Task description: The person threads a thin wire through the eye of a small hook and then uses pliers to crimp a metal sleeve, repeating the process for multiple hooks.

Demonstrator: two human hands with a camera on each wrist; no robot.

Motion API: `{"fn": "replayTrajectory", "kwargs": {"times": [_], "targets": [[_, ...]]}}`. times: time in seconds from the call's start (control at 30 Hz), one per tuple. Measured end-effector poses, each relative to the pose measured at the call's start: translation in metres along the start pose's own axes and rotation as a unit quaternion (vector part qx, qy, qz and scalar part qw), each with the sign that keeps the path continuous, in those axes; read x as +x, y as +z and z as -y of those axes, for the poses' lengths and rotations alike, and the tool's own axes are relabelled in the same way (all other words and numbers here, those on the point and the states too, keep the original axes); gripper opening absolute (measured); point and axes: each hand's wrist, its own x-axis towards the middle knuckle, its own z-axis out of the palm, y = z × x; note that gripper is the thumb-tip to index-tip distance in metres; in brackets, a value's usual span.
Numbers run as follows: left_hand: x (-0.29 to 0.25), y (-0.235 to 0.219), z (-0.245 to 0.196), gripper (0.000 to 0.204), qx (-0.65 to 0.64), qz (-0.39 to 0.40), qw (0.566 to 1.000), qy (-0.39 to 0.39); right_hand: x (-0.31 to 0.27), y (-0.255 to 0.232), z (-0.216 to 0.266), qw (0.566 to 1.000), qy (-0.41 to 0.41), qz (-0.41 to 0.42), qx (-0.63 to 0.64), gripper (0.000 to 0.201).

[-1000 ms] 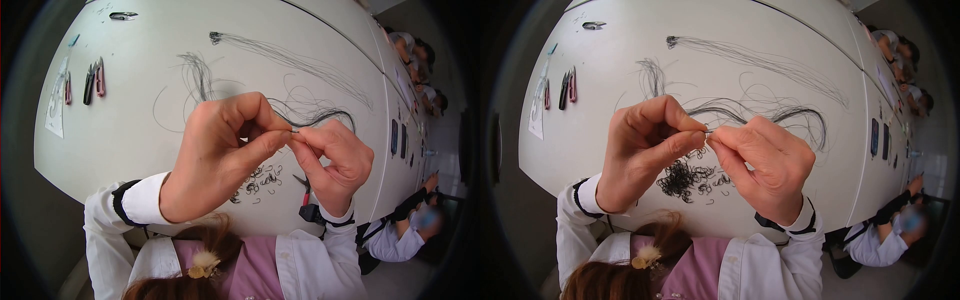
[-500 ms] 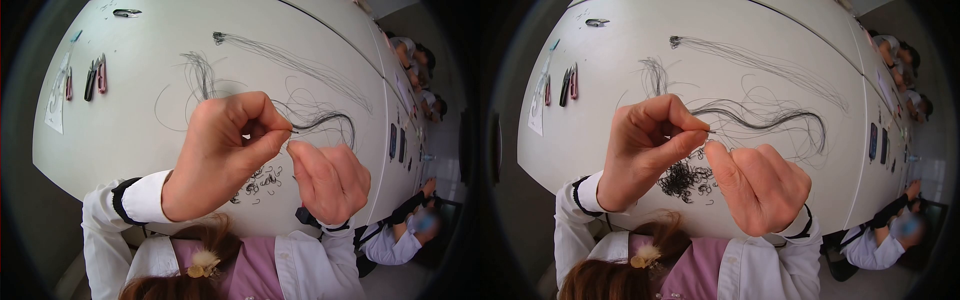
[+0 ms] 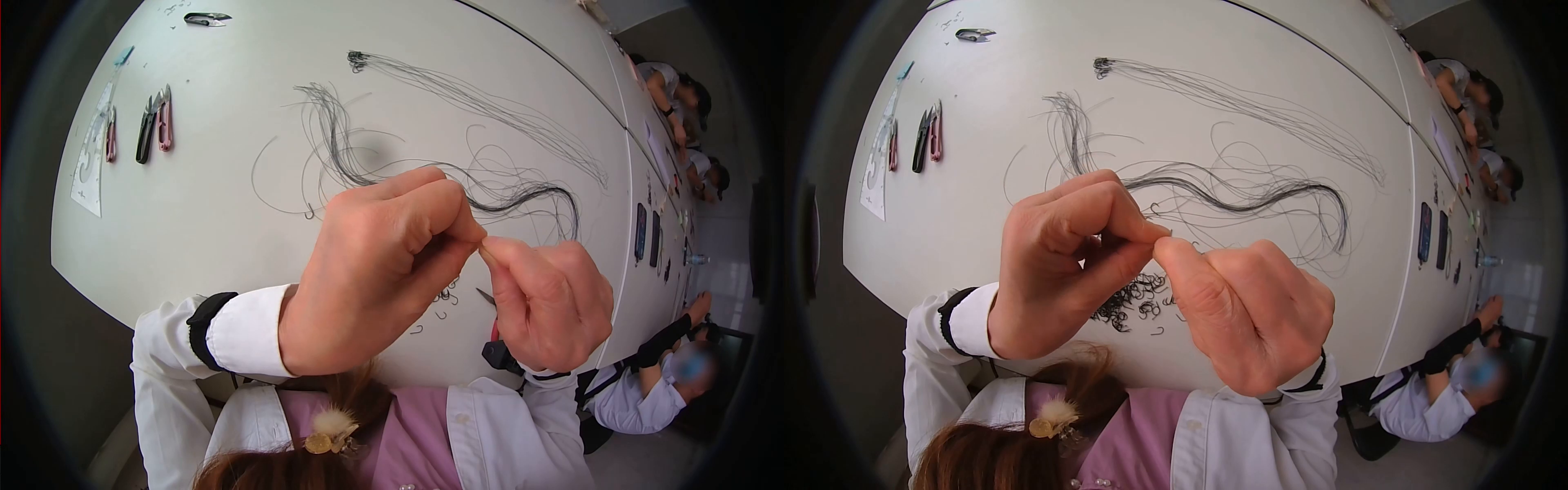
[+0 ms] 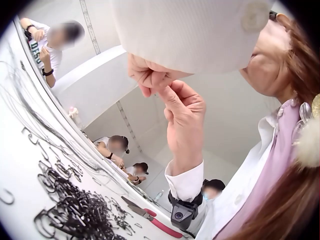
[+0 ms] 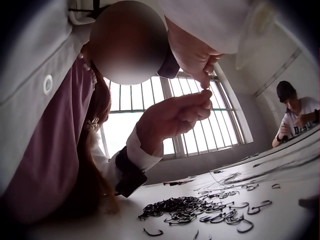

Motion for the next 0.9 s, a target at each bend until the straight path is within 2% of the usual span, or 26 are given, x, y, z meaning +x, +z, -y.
{"fn": "replayTrajectory", "kwargs": {"times": [0.17,0.47,0.6,0.77,0.9], "targets": [[-0.0002,-0.0011,-0.0005,0.011,0.003,0.018,1.000,0.005,0.0038,-0.0036,-0.0020,1.000,0.005,0.010,-0.012,0.032],[-0.0007,-0.0002,0.0017,0.011,-0.019,0.025,1.000,0.001,0.0074,-0.0006,-0.0009,0.998,0.065,-0.005,0.025,0.026],[-0.0003,0.0010,0.0021,0.012,-0.022,0.019,1.000,0.001,0.0064,-0.0019,0.0010,0.991,0.126,0.006,0.039,0.022],[0.0002,0.0021,0.0012,0.013,0.048,-0.011,0.997,0.053,0.0056,-0.0021,0.0012,0.979,0.189,0.026,0.068,0.018],[-0.0002,0.0027,0.0014,0.014,0.065,-0.017,0.995,0.071,0.0051,-0.0023,-0.0034,0.943,0.271,0.038,0.191,0.013]]}}
